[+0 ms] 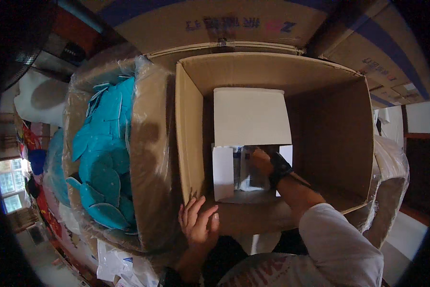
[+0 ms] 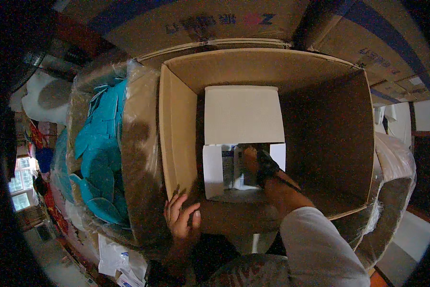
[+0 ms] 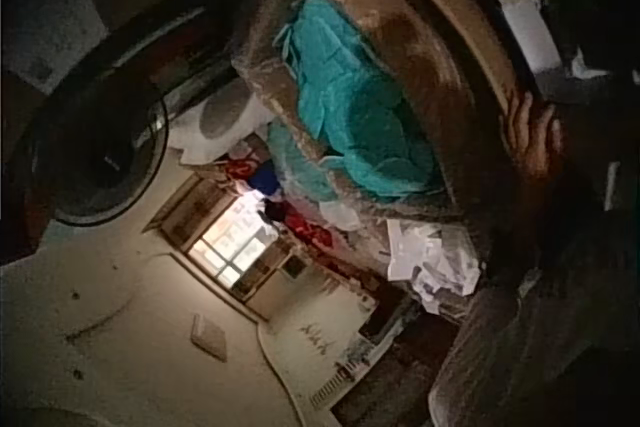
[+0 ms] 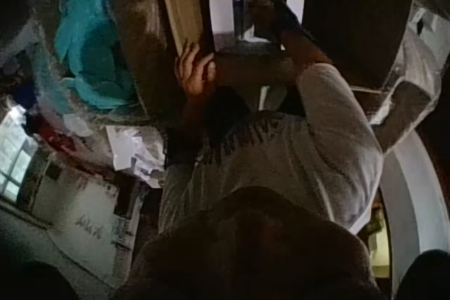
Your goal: The person is removing teal face masks from individual plastic bags and placing them into a white cardboard box for organization.
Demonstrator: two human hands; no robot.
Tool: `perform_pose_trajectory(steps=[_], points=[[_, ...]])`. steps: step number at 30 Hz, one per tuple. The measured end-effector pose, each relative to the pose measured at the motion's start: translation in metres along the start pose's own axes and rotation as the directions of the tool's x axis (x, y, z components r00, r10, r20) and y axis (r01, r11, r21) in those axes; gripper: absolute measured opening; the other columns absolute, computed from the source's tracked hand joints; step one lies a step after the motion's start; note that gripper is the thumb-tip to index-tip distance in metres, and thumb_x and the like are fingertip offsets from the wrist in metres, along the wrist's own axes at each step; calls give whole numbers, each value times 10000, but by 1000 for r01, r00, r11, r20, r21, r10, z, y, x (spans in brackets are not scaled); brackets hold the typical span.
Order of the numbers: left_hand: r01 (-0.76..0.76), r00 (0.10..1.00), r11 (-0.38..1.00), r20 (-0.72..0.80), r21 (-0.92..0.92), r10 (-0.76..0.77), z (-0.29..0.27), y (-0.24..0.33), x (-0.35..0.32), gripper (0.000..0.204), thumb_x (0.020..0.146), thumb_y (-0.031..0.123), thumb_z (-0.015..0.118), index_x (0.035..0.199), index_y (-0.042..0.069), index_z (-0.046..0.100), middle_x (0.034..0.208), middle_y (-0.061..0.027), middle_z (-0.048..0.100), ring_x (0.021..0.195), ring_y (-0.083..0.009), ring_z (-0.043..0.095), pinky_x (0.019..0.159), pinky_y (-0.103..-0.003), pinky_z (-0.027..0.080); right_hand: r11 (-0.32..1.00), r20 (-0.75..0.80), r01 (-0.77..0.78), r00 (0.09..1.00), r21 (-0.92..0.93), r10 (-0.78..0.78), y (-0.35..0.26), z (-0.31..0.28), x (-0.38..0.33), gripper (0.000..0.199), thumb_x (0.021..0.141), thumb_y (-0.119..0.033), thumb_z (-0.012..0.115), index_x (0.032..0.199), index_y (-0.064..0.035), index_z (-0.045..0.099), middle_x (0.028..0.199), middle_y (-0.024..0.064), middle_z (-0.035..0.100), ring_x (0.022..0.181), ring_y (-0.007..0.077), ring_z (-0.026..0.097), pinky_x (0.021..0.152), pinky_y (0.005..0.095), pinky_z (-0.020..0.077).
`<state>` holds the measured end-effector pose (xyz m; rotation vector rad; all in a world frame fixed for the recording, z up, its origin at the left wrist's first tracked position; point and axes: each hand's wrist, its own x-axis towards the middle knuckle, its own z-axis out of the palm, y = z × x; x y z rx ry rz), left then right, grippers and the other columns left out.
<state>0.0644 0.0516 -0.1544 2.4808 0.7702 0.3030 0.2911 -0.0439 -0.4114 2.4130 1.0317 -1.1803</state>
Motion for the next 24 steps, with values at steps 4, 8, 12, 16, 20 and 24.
perform_pose_trajectory(steps=[4, 8, 12, 16, 20, 24], points=[[22, 1000, 999, -1, -23, -22, 0, 3, -1, 141, 751, 181, 589, 867, 131, 652, 1105, -67, 547, 1092, -264, 468, 981, -459, 258, 949, -172, 276, 938, -152, -301, 9, -24, -50, 324, 770, -182, 530, 1075, -77, 508, 838, 99, 611, 809, 249, 599, 711, 394, 457], [-10, 1000, 997, 6, -77, 10, -4, 3, -5, 158, 748, 182, 604, 889, 121, 640, 1124, -76, 532, 1104, -271, 457, 982, -461, 257, 833, -506, 481, 665, -273, -549, 18, -50, -128, 264, 743, -133, 531, 1004, -97, 521, 941, 69, 582, 951, 250, 549, 869, 399, 376], [-57, 996, 992, -75, -115, 48, -17, 19, -6, 269, 736, 230, 639, 976, 110, 610, 1186, -108, 486, 1122, -296, 439, 981, -467, 259, 774, -653, 580, 487, -253, -579, 30, -114, -225, 343, 664, -109, 625, 979, -90, 492, 1037, 83, 544, 1012, 275, 502, 884, 412, 355], [-278, 960, 932, -28, -232, 279, -62, 100, 12, 341, 742, 187, 639, 1061, 81, 580, 1221, -125, 466, 1151, -311, 419, 974, -438, 289, 663, -817, 721, 250, -201, -520, 26, -147, -320, 266, 676, 2, 566, 926, -69, 510, 967, 84, 544, 952, 290, 515, 839, 392, 370], [-265, 919, 873, 168, -410, 358, -67, 116, -2, 333, 764, 218, 612, 1062, 80, 555, 1049, -142, 572, 974, -316, 545, 811, -381, 429, 594, -879, 804, 280, -5, -386, 12, -138, -382, 325, 706, -47, 631, 992, -43, 477, 979, 115, 534, 943, 271, 524, 786, 363, 416], [-274, 875, 914, 317, -299, 366, -100, 116, -28, 304, 811, 283, 559, 1050, 100, 518, 920, -176, 602, 843, -358, 579, 685, -416, 459, 395, -824, 849, 481, 351, -300, 1, -128, -423, 396, 786, -152, 645, 1089, -30, 419, 898, 122, 532, 824, 198, 546, 698, 308, 456]])
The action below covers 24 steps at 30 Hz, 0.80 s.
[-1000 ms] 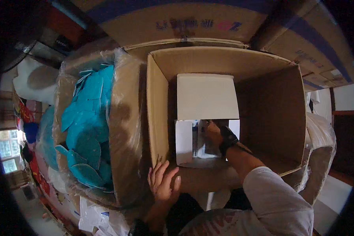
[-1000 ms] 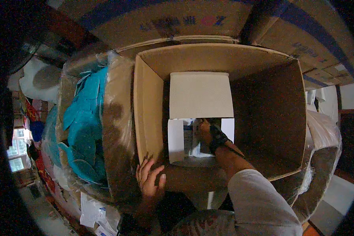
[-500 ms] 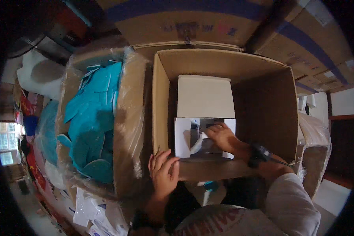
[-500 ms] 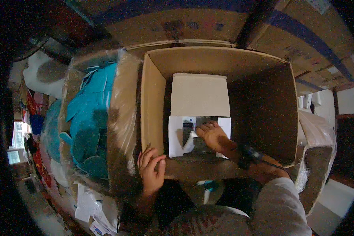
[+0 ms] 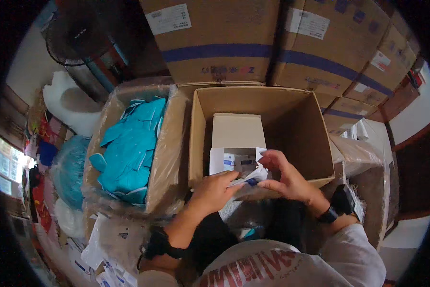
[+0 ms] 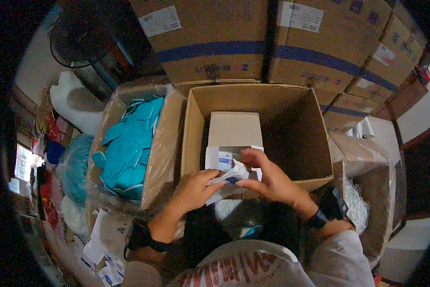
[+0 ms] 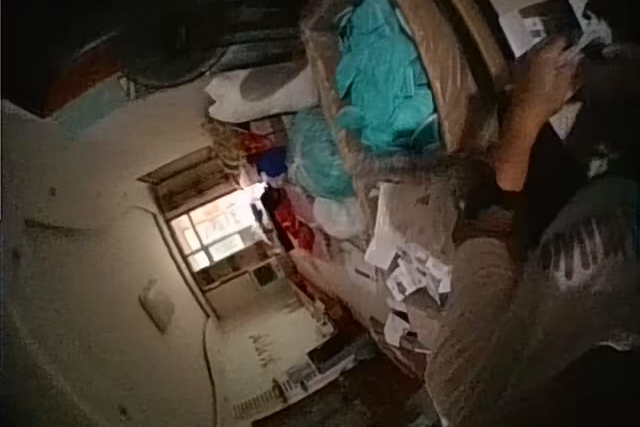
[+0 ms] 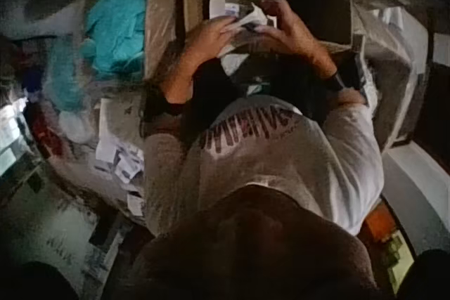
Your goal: The person is removing teal face masks from individual plastic bags and placing them into a white cardboard box for organization.
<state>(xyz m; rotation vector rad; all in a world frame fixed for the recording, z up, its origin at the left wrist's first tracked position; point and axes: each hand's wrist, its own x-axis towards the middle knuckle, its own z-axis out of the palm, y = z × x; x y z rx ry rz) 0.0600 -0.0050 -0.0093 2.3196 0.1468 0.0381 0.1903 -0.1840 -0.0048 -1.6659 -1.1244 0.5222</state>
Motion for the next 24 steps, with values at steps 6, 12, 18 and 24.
perform_pose_trajectory(steps=[6, 12, 18, 24], points=[[41, 986, 991, 165, -129, -19, -23, 17, -54, 367, 813, 325, 561, 1100, 104, 501, 920, -187, 601, 833, -369, 578, 705, -413, 456, 999, 244, -15, 970, -30, 22, -45, 11, -15, 237, 800, -185, 640, 928, -30, 515, 657, 47, 505, 601, 103, 455, 525, 261, 379], [-214, 976, 966, 67, 142, 206, -14, 21, -95, 261, 833, 333, 521, 914, 93, 583, 838, -164, 609, 782, -344, 582, 658, -440, 446, 983, 437, 49, 899, -177, 34, -60, 43, -41, 251, 854, -266, 558, 888, -21, 518, 620, 125, 521, 540, 202, 501, 498, 318, 397], [23, 970, 989, 235, 149, -58, 5, 26, -127, 294, 843, 362, 491, 841, 82, 578, 795, -137, 610, 769, -337, 577, 652, -445, 441, 941, 589, 78, 796, -330, 141, -55, 64, -64, 287, 883, -285, 484, 963, -14, 537, 712, 187, 575, 658, 356, 559, 581, 396, 435], [-104, 994, 987, 52, 121, 98, 36, 12, -147, 290, 868, 356, 442, 877, 99, 575, 787, -139, 609, 768, -335, 578, 651, -445, 438, 952, 643, 107, 758, -287, 108, -47, 74, -73, 286, 878, -289, 475, 972, -29, 546, 750, 186, 595, 723, 364, 578, 641, 418, 446]])
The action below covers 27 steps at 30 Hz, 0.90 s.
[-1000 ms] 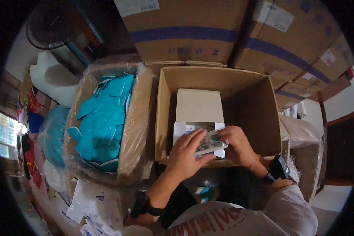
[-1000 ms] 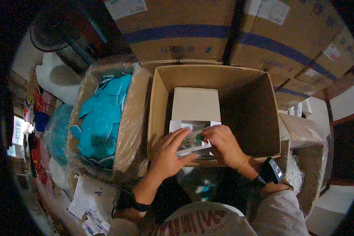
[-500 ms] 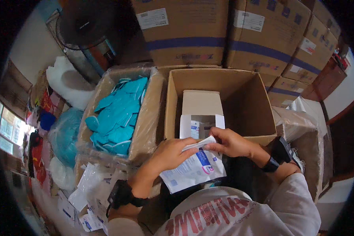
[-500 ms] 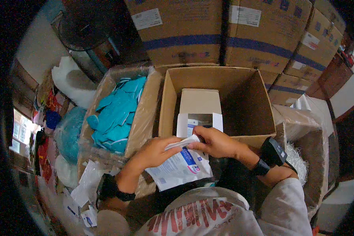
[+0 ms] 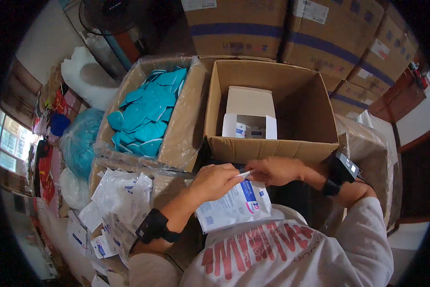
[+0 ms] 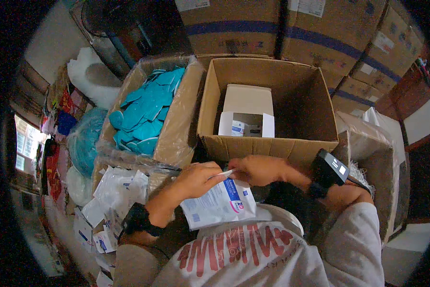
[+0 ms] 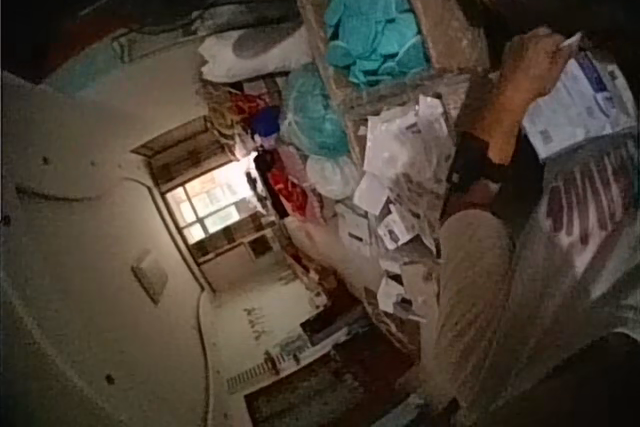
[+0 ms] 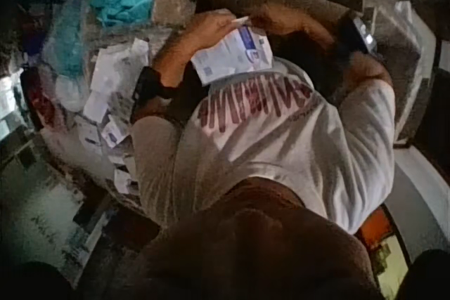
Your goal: The person is removing teal face masks from individual plastic bags and placing them into a white cardboard box for organization.
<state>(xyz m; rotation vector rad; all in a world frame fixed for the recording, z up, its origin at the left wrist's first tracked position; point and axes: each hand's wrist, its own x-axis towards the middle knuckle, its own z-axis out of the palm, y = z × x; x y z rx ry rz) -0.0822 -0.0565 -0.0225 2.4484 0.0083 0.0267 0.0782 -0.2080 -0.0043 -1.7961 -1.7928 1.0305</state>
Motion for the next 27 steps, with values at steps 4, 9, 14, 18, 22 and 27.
perform_pose_trajectory(steps=[4, 9, 14, 18, 22, 27], points=[[104, 989, 981, 89, 165, -120, -1, 20, 4, 266, 871, 316, 447, 887, 82, 573, 834, -132, 612, 774, -337, 576, 656, -449, 435, 926, 143, -22, 986, -377, 82, -9, -11, 7, 299, 877, -324, 449, 946, -55, 559, 762, 164, 608, 729, 353, 589, 651, 439, 461], [205, 978, 944, 91, -259, -187, 18, 2, 2, 268, 880, 268, 456, 905, 22, 559, 881, -162, 593, 793, -358, 563, 675, -391, 441, 805, 196, 98, 980, -586, 24, -29, -19, 6, 219, 817, -260, 475, 931, -113, 592, 827, 128, 624, 803, 304, 608, 665, 406, 486], [194, 952, 844, -111, -501, -285, 76, -52, -7, 274, 904, 234, 422, 928, -8, 546, 873, -181, 584, 803, -307, 567, 687, -328, 435, 698, 117, 327, 936, -638, -332, -20, 6, -1, 140, 750, -213, 515, 828, -115, 578, 703, 82, 597, 688, 262, 611, 571, 369, 491], [329, 848, 674, -108, -662, -519, 62, -67, -9, 306, 906, 285, 439, 947, 12, 573, 782, -47, 568, 756, -119, 521, 679, -284, 426, 702, 13, 383, 882, -600, -471, -26, 21, -7, 146, 772, -235, 530, 771, -90, 552, 652, 56, 546, 608, 233, 573, 549, 337, 473], [268, 758, 815, -410, -513, -508, 25, -78, 5, 322, 906, 290, 435, 927, -1, 570, 746, -75, 566, 707, -148, 513, 667, -293, 425, 787, -139, 332, 876, -520, -462, -40, 9, -24, 185, 790, -251, 530, 780, -68, 558, 657, 72, 556, 613, 238, 577, 533, 351, 471], [301, 614, 878, -629, -372, -477, -17, -85, 8, 327, 906, 280, 418, 837, -18, 534, 729, -179, 554, 699, -284, 559, 618, -355, 416, 871, -301, 268, 862, -412, -408, -31, 23, -49, 196, 802, -266, 526, 839, -82, 581, 699, 66, 575, 638, 256, 585, 538, 360, 480]])
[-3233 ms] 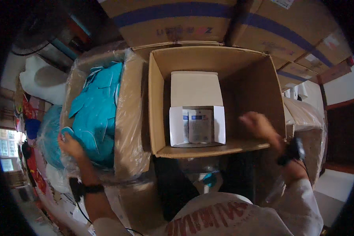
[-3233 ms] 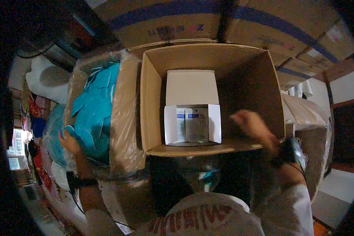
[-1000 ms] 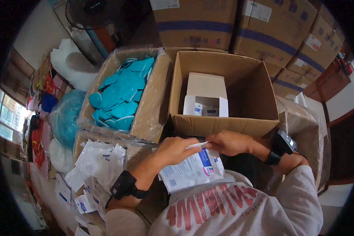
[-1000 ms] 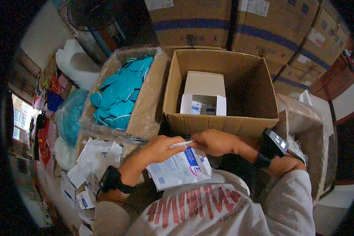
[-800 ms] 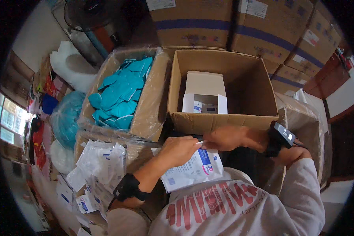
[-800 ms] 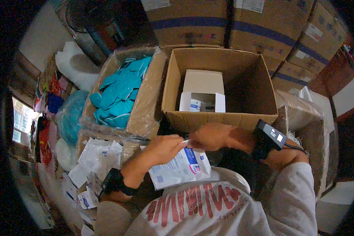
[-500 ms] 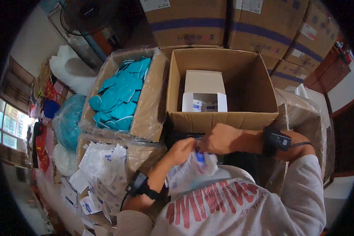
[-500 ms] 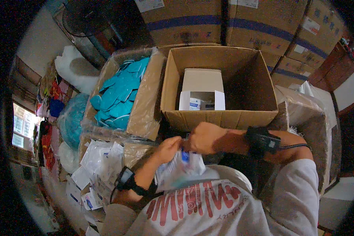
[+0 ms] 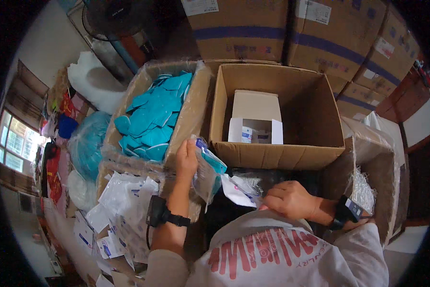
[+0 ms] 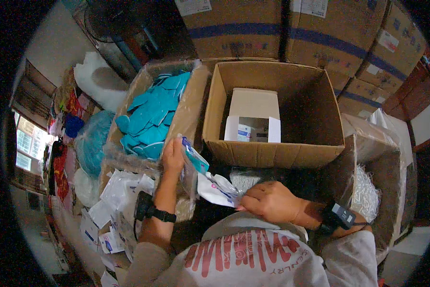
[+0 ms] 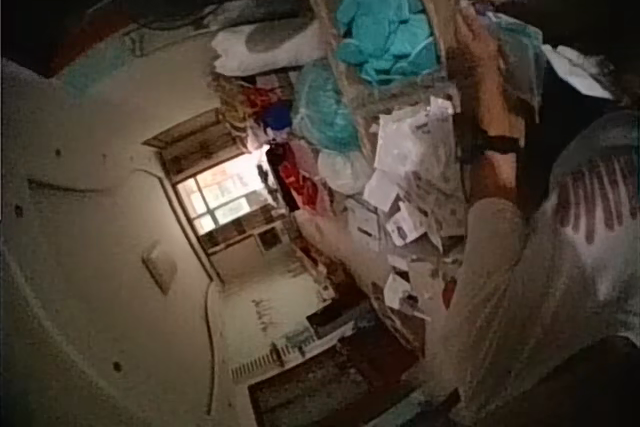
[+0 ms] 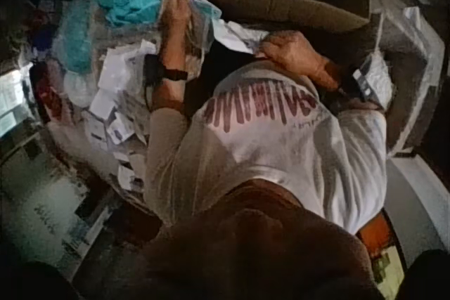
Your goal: The person is removing teal face masks from individual plastic bags and placing them into a white cardboard box for organization.
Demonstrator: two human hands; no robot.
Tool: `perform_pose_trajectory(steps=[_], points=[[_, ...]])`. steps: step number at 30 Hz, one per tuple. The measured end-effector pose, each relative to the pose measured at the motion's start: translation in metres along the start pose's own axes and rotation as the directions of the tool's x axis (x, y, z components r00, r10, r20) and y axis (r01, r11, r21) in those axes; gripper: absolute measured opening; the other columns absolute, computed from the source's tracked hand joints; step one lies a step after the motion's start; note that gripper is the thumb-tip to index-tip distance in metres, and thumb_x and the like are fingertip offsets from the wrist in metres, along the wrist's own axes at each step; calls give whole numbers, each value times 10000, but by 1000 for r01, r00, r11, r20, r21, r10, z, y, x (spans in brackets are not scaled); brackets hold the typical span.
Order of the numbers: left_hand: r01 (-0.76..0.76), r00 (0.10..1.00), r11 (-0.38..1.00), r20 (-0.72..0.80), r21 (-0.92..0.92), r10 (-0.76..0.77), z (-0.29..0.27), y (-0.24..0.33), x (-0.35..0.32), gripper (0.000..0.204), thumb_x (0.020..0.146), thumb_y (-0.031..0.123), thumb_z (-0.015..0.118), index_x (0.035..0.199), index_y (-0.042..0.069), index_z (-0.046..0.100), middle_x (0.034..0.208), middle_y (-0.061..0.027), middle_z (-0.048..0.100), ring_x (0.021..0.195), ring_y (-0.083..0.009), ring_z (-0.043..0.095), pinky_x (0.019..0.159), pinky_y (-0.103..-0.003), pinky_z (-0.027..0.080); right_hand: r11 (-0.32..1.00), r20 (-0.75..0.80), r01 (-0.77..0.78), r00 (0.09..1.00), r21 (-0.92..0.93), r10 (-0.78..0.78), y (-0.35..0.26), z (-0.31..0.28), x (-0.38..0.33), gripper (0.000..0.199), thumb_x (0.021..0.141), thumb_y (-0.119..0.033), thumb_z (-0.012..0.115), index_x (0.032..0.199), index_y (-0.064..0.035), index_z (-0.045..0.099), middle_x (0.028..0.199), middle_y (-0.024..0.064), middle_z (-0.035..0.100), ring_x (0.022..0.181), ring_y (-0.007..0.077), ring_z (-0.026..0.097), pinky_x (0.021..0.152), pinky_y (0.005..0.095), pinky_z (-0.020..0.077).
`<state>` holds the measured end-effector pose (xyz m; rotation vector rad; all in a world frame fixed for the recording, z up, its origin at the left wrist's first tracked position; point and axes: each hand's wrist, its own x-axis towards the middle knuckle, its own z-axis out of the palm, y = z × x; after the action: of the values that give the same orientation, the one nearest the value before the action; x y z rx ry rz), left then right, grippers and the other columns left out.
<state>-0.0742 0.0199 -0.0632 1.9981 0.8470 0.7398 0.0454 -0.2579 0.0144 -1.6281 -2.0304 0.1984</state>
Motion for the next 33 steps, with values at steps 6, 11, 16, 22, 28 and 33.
perform_pose_trajectory(steps=[6, 11, 16, 22, 28, 33], points=[[-428, 902, 878, 42, 216, 429, -14, 40, -6, 214, 875, 194, 445, 828, 15, 553, 703, -208, 570, 663, -399, 546, 568, -419, 425, 897, -13, -383, 921, -219, 390, 34, -13, 6, 275, 766, -318, 602, 961, -123, 601, 853, 136, 571, 833, 306, 571, 663, 382, 474], [-505, 854, 829, 0, 241, 521, -7, 63, -12, 185, 865, 174, 456, 835, 22, 558, 677, -196, 568, 632, -386, 553, 543, -435, 421, 926, 27, -359, 933, 115, 358, 22, -18, 70, 267, 777, -283, 609, 924, -61, 583, 804, 146, 569, 753, 338, 565, 653, 418, 454], [-427, 879, 879, -131, 214, 459, -8, 46, -12, 182, 869, 158, 439, 851, 9, 542, 668, -204, 560, 627, -398, 548, 533, -434, 416, 901, -11, -374, 923, 222, 385, 34, 4, 77, 194, 807, -220, 585, 827, -30, 553, 772, 168, 564, 695, 350, 556, 618, 408, 443], [-387, 868, 897, -243, 213, 433, -20, 6, -8, 247, 910, 191, 392, 842, -19, 503, 637, -150, 497, 562, -272, 474, 529, -347, 377, 696, -459, -158, 648, 700, 608, 67, -55, 58, 247, 888, -182, 499, 1061, -13, 552, 971, 31, 579, 887, 103, 523, 769, 263, 434], [-486, 821, 850, -226, 204, 524, -33, 12, -11, 205, 871, 162, 434, 859, -12, 543, 693, -191, 563, 634, -366, 552, 554, -411, 420, 720, 81, -332, 929, 609, 360, 56, -77, 77, 283, 912, -262, 453, 869, -25, 602, 751, 58, 597, 734, 130, 550, 672, 301, 446], [-667, 704, 726, -175, 169, 688, -31, 47, -15, 276, 894, 232, 408, 790, 17, 546, 687, -152, 577, 610, -300, 568, 557, -348, 438, 949, 155, -292, 949, 119, 273, 43, -16, 106, 251, 820, -312, 539, 868, -69, 575, 783, 151, 601, 745, 365, 579, 658, 457, 453]])
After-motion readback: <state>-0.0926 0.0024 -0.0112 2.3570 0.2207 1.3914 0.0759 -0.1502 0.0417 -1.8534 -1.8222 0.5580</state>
